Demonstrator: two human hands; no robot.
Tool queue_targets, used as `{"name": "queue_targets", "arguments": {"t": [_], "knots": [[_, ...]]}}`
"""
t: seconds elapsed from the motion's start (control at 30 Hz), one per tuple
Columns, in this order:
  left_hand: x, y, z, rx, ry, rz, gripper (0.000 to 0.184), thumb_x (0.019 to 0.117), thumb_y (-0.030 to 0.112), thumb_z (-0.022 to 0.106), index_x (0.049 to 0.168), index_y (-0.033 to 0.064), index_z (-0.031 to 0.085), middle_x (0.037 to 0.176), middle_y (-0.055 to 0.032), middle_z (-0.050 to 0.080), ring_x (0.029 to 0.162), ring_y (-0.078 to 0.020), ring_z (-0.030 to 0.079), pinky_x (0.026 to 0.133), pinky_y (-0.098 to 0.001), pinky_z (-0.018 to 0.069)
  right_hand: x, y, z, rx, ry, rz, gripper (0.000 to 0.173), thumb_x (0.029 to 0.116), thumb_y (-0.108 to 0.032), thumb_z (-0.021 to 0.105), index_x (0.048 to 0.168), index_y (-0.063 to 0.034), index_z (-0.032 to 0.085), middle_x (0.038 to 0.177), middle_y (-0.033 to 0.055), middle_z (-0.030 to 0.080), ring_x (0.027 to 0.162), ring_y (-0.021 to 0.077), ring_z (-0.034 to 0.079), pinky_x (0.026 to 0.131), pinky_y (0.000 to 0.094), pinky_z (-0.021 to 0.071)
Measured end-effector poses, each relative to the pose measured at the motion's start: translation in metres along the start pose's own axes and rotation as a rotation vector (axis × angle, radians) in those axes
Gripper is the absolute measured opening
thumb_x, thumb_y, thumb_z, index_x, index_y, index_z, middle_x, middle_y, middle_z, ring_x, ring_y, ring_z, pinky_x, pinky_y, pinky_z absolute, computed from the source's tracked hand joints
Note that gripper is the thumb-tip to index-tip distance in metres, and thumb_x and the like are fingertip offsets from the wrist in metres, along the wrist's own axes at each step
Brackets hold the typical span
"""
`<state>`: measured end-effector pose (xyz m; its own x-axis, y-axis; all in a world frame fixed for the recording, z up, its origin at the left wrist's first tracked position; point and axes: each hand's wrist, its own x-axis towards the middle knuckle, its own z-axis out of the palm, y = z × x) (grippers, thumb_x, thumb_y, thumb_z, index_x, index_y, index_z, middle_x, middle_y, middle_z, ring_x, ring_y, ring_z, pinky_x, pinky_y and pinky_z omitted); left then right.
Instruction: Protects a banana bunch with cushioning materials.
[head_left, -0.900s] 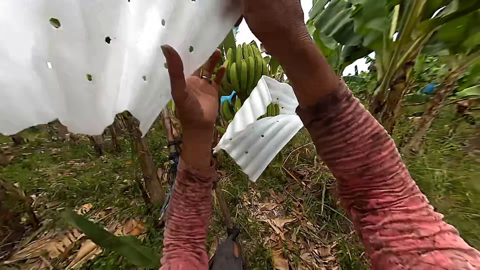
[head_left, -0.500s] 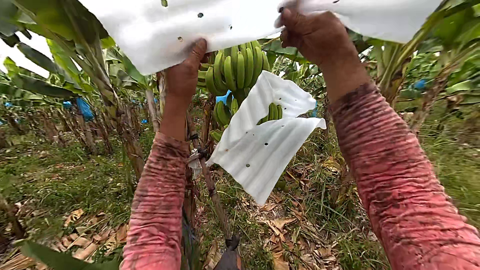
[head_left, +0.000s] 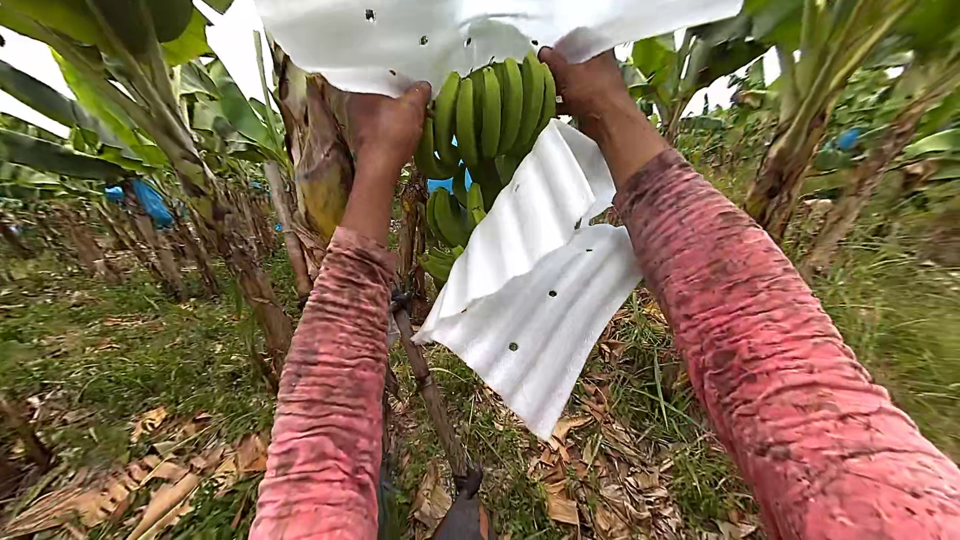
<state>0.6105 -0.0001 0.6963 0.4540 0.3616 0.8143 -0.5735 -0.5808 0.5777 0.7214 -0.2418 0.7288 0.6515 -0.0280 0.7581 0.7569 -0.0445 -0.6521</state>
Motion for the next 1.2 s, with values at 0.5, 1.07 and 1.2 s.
{"name": "queue_targets", "arguments": {"t": [0.5, 1.07, 1.2], "knots": [[-0.015, -0.008, -0.019, -0.275, -0.228, -0.362, 0.020, 0.0960, 0.016, 0.067, 0.113, 0.0051, 0.064, 0.089, -0.0058, 0.074, 0.074, -0.0167, 0.074, 0.066, -0.0327, 0.0639, -0.039, 0.003, -0.027, -0.266, -0.101, -0.159, 0.043, 0.0927, -0.027, 0.076, 0.126, -0.0025, 0.063, 0.110, 0.0040, 0.071, 0.100, 0.0041, 0.067, 0.093, 0.0269, 0.0565], [-0.049, -0.062, -0.008, -0.359, -0.150, -0.160, 0.019, 0.1020, 0.026, 0.063, 0.111, 0.0099, 0.066, 0.088, 0.0007, 0.073, 0.073, -0.0108, 0.071, 0.065, -0.0282, 0.0604, -0.003, -0.014, -0.020, -0.198, -0.171, 0.181, 0.035, 0.0965, -0.029, 0.067, 0.124, -0.0078, 0.063, 0.097, 0.0057, 0.073, 0.079, 0.0157, 0.072, 0.072, 0.0339, 0.0619], [-0.050, -0.069, -0.012, -0.311, -0.152, -0.063, 0.024, 0.1023, 0.029, 0.063, 0.113, 0.0083, 0.066, 0.092, 0.0001, 0.072, 0.077, -0.0113, 0.070, 0.069, -0.0292, 0.0606, -0.008, -0.011, -0.018, -0.215, -0.102, 0.246, 0.031, 0.0955, -0.031, 0.072, 0.114, -0.0071, 0.067, 0.090, -0.0003, 0.072, 0.076, 0.0076, 0.070, 0.074, 0.0274, 0.0603]]}}
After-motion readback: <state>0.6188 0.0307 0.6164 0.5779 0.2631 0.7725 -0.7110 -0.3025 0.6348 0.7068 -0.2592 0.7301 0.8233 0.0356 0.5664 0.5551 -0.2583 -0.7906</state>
